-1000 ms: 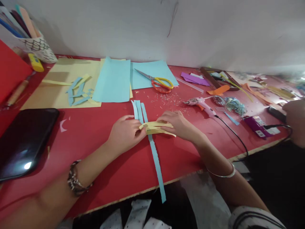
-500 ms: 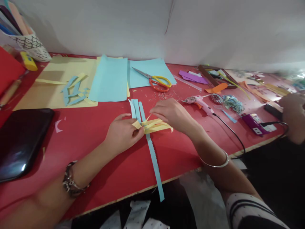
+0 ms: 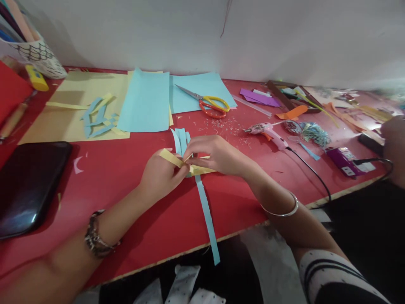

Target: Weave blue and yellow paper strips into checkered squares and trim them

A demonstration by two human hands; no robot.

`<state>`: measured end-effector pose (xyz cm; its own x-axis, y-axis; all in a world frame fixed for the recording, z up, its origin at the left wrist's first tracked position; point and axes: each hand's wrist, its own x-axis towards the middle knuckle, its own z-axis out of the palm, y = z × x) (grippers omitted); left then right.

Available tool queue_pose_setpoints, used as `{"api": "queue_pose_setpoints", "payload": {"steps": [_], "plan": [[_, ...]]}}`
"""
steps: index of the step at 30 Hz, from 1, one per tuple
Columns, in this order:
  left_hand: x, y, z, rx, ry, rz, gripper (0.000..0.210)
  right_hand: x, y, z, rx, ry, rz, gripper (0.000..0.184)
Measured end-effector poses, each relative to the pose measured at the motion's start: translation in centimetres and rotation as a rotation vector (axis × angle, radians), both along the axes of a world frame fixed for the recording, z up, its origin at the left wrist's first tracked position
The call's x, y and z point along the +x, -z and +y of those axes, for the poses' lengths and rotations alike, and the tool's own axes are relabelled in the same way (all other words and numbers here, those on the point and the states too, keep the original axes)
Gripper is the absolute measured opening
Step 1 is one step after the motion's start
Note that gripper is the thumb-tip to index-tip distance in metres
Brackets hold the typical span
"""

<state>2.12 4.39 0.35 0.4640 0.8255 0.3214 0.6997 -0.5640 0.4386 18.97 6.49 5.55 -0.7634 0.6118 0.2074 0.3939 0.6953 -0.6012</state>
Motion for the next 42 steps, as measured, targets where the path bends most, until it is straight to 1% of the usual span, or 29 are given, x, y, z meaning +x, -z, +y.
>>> {"api": "queue_pose_setpoints", "payload": {"steps": [3,6,8,10,11,14,17,23,27,30,33,34,36,37,38,39,42], "plan": [[0.1,-0.1,0.0,0.005,-0.012,0.028,0.042,0.5,0.1,-0.1,-0.03,0.061,-0.001,0.012],[0.2,-0.3,0.0,0.0,-0.044,0.056,0.046,1.4,0.5,-0.1,-0.025,0.116,-0.103,0.018],[0.3,-0.4,0.0,0.007,-0.07,0.073,0.048,2.0,1.0,-0.1,-0.033,0.096,-0.167,0.015],[0.2,-0.4,-0.1,0.012,-0.082,0.086,0.05,2.3,1.5,-0.1,-0.052,0.055,-0.176,0.006],[0.2,-0.3,-0.1,0.011,-0.084,0.089,0.051,2.4,1.8,-0.1,-0.057,0.037,-0.168,0.004],[0.1,-0.1,-0.1,0.017,-0.084,0.074,0.053,2.5,2.5,0.1,-0.047,0.007,-0.155,0.011],[0.0,0.1,0.0,0.03,-0.072,0.044,0.051,2.7,2.7,0.2,-0.012,-0.017,-0.181,0.012],[-0.4,0.4,0.2,0.004,-0.065,0.032,0.048,3.0,2.8,0.0,0.145,-0.012,-0.258,0.021],[-0.4,0.4,0.3,-0.008,-0.095,0.035,0.045,2.9,2.9,0.0,0.24,0.005,-0.337,0.026],[-0.3,0.3,0.3,-0.05,-0.113,0.041,0.045,2.8,2.5,-0.2,0.245,0.009,-0.422,0.022],[-0.3,0.2,0.3,-0.1,-0.132,0.024,0.046,3.1,1.7,-1.1,0.215,0.023,-0.5,0.018],[-0.2,0.2,0.3,-0.108,-0.138,0.014,0.045,3.2,1.4,-1.5,0.211,0.024,-0.517,0.022],[-0.2,0.2,0.3,-0.112,-0.144,-0.006,0.046,3.5,1.1,-2.6,0.221,0.019,-0.532,0.037],[-0.2,0.2,0.3,-0.113,-0.142,-0.014,0.046,3.6,1.0,-3.2,0.236,0.016,-0.533,0.045],[-0.1,0.2,0.3,-0.113,-0.138,-0.022,0.046,3.7,1.1,-3.8,0.27,0.023,-0.527,0.047],[-0.1,0.2,0.3,-0.116,-0.132,-0.031,0.046,3.7,1.2,-4.3,0.329,0.043,-0.513,0.043],[-0.1,0.1,0.2,-0.14,-0.118,-0.057,0.044,3.3,2.0,-5.5,0.6,0.097,-0.426,0.017]]}}
